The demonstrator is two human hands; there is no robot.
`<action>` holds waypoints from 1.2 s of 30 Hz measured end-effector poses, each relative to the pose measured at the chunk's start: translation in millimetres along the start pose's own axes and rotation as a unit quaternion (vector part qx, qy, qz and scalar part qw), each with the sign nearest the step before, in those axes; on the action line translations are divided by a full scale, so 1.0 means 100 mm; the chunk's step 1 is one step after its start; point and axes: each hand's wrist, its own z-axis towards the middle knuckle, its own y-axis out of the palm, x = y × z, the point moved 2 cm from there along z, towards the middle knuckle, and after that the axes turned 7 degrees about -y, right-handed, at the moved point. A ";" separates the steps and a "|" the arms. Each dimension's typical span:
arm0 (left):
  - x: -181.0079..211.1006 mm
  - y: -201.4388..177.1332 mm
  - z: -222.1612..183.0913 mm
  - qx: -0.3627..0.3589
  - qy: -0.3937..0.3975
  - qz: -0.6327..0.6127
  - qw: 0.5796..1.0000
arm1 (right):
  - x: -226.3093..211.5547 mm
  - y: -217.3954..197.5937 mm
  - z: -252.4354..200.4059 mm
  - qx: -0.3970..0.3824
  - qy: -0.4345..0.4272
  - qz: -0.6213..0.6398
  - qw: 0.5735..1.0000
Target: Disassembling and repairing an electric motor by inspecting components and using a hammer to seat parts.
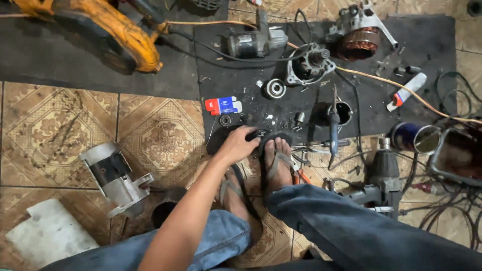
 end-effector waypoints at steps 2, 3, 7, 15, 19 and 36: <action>-0.15 0.01 0.08 0.019 -0.076 -0.033 0.996 | 0.22 0.08 0.20 -0.010 0.009 -0.001 1.000; -0.14 0.01 0.06 0.022 -0.079 -0.036 0.996 | 0.24 0.11 0.33 -0.015 0.013 -0.002 1.000; -0.19 0.07 0.03 0.047 -0.117 -0.065 0.990 | 0.09 0.16 0.83 -0.038 0.033 -0.001 0.999; -0.09 0.16 0.04 0.125 -0.125 -0.109 0.978 | -1.98 -0.34 1.75 -0.201 -0.038 -0.254 0.945; 0.02 0.13 -0.01 0.124 -0.180 -0.153 0.964 | -2.58 -0.54 2.14 -0.282 -0.019 -0.515 0.809; -0.17 0.34 0.09 0.032 -0.110 -0.315 0.942 | -2.16 0.26 1.95 -0.054 0.067 -0.033 0.996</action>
